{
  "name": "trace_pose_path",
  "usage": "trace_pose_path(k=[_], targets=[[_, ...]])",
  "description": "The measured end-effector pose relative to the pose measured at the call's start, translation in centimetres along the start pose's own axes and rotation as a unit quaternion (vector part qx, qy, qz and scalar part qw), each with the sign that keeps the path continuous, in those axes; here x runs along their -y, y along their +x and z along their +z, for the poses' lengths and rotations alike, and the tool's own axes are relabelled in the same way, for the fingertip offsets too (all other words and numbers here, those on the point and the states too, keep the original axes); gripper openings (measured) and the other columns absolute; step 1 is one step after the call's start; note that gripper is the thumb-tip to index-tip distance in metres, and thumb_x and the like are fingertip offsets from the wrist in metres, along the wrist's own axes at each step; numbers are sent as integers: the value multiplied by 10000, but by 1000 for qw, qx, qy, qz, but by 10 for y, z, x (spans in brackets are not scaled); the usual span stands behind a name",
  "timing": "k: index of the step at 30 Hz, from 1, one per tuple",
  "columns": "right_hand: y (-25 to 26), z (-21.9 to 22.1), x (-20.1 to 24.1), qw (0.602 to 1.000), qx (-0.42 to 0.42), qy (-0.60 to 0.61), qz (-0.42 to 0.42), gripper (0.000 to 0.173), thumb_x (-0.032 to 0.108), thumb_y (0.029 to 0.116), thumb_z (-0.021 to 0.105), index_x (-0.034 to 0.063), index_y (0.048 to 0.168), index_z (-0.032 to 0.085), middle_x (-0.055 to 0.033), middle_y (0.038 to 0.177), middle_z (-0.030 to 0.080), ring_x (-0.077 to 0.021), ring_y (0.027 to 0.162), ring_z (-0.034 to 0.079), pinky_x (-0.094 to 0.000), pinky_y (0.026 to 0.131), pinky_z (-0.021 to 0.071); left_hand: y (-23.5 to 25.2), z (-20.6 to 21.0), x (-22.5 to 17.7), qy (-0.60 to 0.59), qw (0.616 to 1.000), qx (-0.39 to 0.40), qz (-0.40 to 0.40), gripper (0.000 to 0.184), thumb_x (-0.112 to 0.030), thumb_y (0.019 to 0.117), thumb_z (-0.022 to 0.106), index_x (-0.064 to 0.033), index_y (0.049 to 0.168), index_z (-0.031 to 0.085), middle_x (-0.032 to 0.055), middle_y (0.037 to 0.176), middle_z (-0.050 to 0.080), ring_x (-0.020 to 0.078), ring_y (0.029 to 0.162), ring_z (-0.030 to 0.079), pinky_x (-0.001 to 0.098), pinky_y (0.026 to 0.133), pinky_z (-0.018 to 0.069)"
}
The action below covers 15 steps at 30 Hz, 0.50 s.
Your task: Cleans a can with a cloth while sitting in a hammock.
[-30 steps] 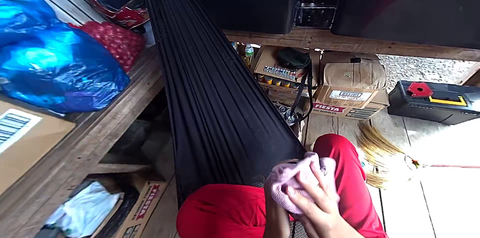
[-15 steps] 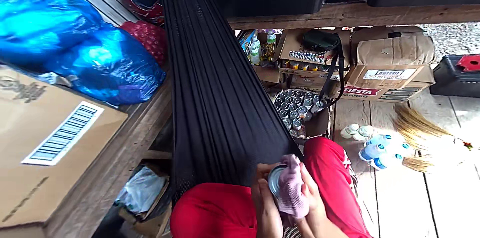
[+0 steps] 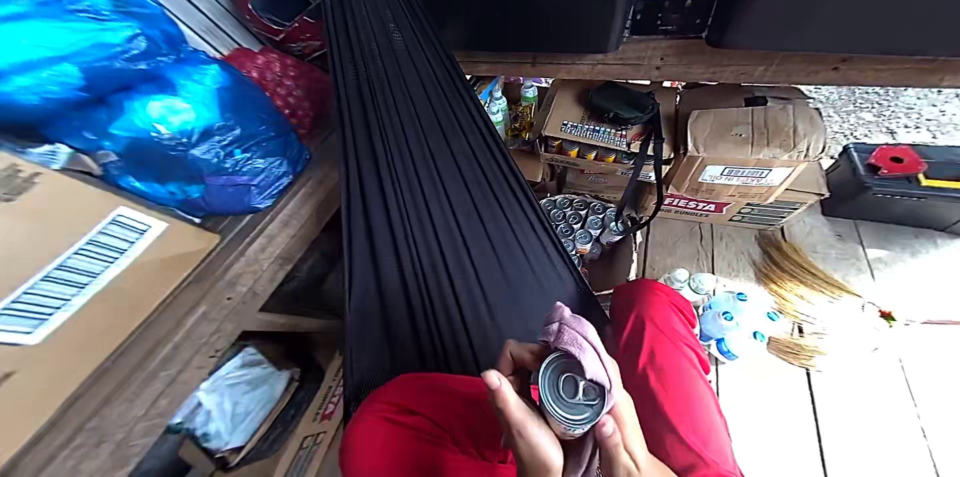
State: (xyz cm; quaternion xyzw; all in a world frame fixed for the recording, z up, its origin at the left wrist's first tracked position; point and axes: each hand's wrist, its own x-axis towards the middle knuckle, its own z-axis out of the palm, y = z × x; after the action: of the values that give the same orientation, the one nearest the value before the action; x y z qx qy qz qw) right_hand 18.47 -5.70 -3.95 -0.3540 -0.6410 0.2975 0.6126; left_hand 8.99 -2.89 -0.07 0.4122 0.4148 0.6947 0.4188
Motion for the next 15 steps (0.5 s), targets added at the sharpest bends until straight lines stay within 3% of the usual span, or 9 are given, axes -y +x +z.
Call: trace_pose_path(k=[2, 4, 6, 8, 10, 12, 15], targets=[[10, -26, -10, 997, 7, 67, 29, 756, 616, 1062, 167, 66, 1481, 473, 25, 1418, 607, 26, 1333, 507, -224, 1160, 397, -17, 19, 17, 55, 997, 2, 57, 715, -770, 948, 261, -171, 867, 643, -87, 793, 673, -5, 809, 663, 182, 769, 546], [22, -51, -11, 978, 2, 180, 101, 701, 634, 1052, 239, 124, 1346, 620, 55, 1259, 703, -3, 1209, 609, -249, 1088, 477, -33, 44, 30, 106, 986, 13, 127, 712, -747, 966, 275, -150, 970, 664, -98, 892, 692, -26, 898, 664, 164, 825, 544], [36, -76, -1, 939, -15, 266, 218, 634, 652, 1028, 322, 149, 1211, 661, 101, 1113, 731, 27, 1096, 644, -224, 1008, 502, -38, 66, 41, 143, 969, 32, 200, 696, -729, 987, 278, -141, 946, 648, -77, 913, 702, -1, 931, 660, 173, 850, 525], [46, -98, 3, 885, -38, 326, 330, 490, 447, 1099, 308, 97, 1214, 630, 64, 1076, 725, 14, 1052, 653, -218, 977, 513, -32, 82, 51, 163, 948, 71, 266, 712, -715, 999, 272, -120, 900, 650, -45, 886, 712, 29, 915, 677, 190, 848, 542], [58, -113, 3, 829, -80, 345, 433, 429, 264, 1106, 252, 123, 1103, 658, 55, 939, 737, 14, 910, 684, -195, 862, 561, -23, 93, 58, 179, 914, 138, 337, 744, -670, 1029, 244, -78, 866, 664, 18, 871, 737, 89, 902, 706, 230, 850, 568], [64, -125, -2, 816, -60, 342, 463, 397, 136, 1083, 249, 108, 1048, 643, 67, 847, 699, 32, 816, 657, -162, 790, 542, -18, 97, 58, 213, 871, 206, 393, 736, -616, 1055, 211, -80, 882, 684, 36, 889, 757, 114, 919, 708, 243, 887, 538], [67, -135, 1, 823, -32, 320, 468, 392, 75, 1076, 281, 78, 975, 660, 81, 779, 691, 62, 754, 654, -127, 762, 539, -19, 95, 61, 217, 832, 264, 436, 661, -561, 1074, 236, -92, 928, 679, 37, 922, 761, 122, 942, 702, 246, 938, 499]])
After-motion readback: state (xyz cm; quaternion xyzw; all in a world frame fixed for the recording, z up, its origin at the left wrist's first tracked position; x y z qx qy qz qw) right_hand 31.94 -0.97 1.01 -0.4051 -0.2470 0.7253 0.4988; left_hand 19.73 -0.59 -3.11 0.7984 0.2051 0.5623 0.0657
